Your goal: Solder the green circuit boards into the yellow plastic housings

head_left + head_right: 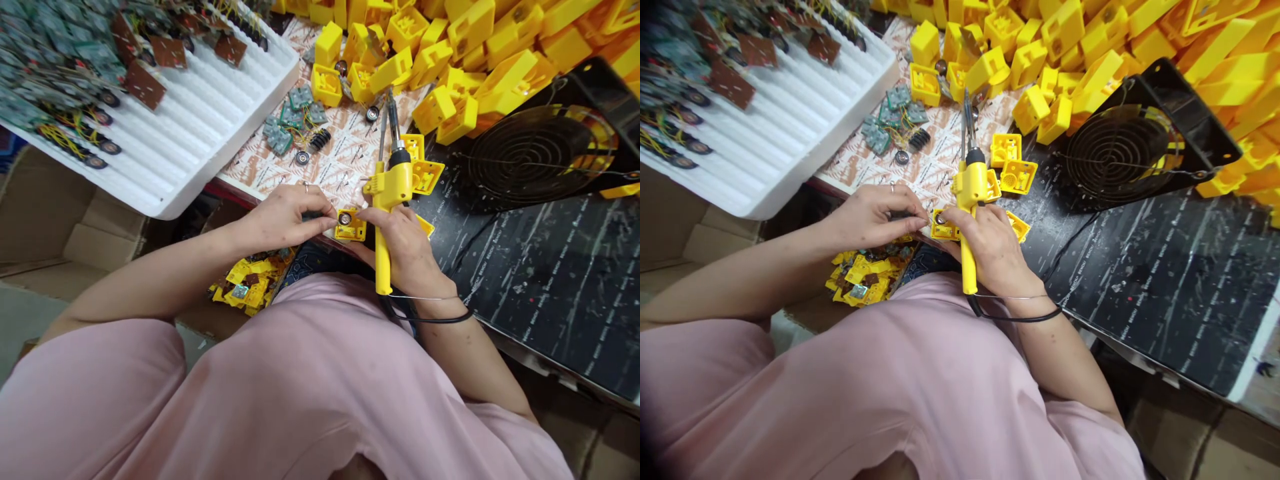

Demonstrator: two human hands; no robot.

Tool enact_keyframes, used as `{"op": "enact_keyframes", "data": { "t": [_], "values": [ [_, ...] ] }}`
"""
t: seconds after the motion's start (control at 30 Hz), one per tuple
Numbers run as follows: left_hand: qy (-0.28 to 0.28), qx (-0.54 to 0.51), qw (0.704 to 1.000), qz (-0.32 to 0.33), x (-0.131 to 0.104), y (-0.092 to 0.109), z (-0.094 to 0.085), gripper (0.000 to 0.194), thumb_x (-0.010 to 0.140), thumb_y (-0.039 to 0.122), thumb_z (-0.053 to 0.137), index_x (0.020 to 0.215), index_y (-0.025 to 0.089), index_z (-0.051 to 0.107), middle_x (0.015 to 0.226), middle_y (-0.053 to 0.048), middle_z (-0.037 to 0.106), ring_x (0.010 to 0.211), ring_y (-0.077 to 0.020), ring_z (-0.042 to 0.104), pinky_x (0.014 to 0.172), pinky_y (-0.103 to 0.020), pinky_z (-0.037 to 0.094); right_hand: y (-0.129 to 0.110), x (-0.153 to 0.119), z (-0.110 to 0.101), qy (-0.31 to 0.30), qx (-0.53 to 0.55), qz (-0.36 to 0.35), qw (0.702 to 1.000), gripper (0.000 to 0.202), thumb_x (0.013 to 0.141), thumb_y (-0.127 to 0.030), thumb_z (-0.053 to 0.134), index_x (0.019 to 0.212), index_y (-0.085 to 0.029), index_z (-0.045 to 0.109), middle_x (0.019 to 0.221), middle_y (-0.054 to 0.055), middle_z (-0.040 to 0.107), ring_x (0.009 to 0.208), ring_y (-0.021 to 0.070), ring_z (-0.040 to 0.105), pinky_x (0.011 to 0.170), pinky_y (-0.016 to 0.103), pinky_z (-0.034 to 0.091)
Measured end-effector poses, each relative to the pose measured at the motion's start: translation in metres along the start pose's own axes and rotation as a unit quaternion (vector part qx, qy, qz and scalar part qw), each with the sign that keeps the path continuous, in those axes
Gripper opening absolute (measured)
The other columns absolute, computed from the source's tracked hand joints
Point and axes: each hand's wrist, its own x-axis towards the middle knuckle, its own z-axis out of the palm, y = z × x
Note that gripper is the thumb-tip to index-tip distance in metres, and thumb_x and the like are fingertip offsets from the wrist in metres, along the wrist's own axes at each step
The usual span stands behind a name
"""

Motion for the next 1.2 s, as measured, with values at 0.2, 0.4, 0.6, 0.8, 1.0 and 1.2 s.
{"op": "enact_keyframes", "data": {
  "t": [0.2, 0.4, 0.6, 0.8, 1.0, 1.2],
  "values": [
    [0.061, 0.054, 0.994, 0.072, -0.003, -0.003, 0.002, 0.033, 0.103, 0.026, 0.053, 0.119, 0.016, 0.08, 0.11, -0.009, 0.077, 0.102, -0.0173, 0.074, 0.09, -0.029, 0.058, -0.004, -0.002, 0.006, 0.022, 0.006, 0.0, 1.0, 0.033, 0.098, -0.021, 0.065, 0.128, -0.025, 0.054, 0.087, -0.001, 0.067, 0.076, 0.0185, 0.063, 0.079, 0.033, 0.05],
    [0.087, 0.007, 0.996, 0.009, 0.004, -0.004, 0.009, 0.027, 0.097, 0.027, 0.061, 0.11, 0.018, 0.082, 0.101, -0.005, 0.081, 0.091, -0.0157, 0.076, 0.086, -0.026, 0.059, -0.016, -0.006, 0.012, 0.075, -0.091, 0.038, 0.992, 0.027, 0.101, -0.042, 0.068, 0.118, -0.022, 0.062, 0.076, -0.001, 0.065, 0.067, 0.0182, 0.06, 0.069, 0.032, 0.045],
    [0.064, -0.008, 0.997, -0.032, 0.004, -0.007, 0.005, 0.02, 0.091, 0.028, 0.063, 0.092, 0.018, 0.08, 0.087, -0.002, 0.082, 0.079, -0.0145, 0.075, 0.081, -0.025, 0.058, -0.008, 0.002, -0.005, -0.004, 0.039, 0.038, 0.999, 0.052, 0.095, -0.054, 0.074, 0.132, -0.024, 0.054, 0.119, 0.01, 0.074, 0.101, 0.0265, 0.07, 0.087, 0.038, 0.053],
    [0.042, -0.023, 0.999, -0.006, 0.001, -0.007, 0.004, 0.022, 0.094, 0.03, 0.059, 0.092, 0.016, 0.076, 0.098, -0.005, 0.078, 0.09, -0.0158, 0.072, 0.086, -0.029, 0.057, -0.013, 0.001, 0.004, -0.006, 0.03, 0.036, 0.999, 0.034, 0.1, -0.029, 0.068, 0.132, -0.024, 0.055, 0.107, 0.006, 0.077, 0.089, 0.0211, 0.072, 0.089, 0.038, 0.055],
    [-0.008, 0.129, 0.988, 0.089, 0.002, -0.002, 0.0, 0.025, 0.097, 0.025, 0.053, 0.089, 0.018, 0.076, 0.106, -0.008, 0.077, 0.105, -0.024, 0.07, 0.098, -0.041, 0.053, -0.016, 0.0, 0.006, 0.058, -0.011, 0.075, 0.995, 0.04, 0.097, -0.044, 0.074, 0.131, -0.026, 0.063, 0.104, 0.004, 0.079, 0.089, 0.022, 0.075, 0.091, 0.039, 0.061],
    [-0.105, 0.153, 0.98, 0.076, 0.02, 0.003, -0.013, 0.021, 0.093, 0.022, 0.057, 0.086, 0.019, 0.076, 0.106, -0.006, 0.077, 0.099, -0.0213, 0.069, 0.096, -0.035, 0.05, -0.019, -0.022, -0.047, 0.138, -0.012, 0.071, 0.988, 0.026, 0.092, -0.03, 0.081, 0.115, -0.033, 0.072, 0.081, -0.005, 0.077, 0.061, 0.0169, 0.071, 0.062, 0.03, 0.059]
  ]
}}
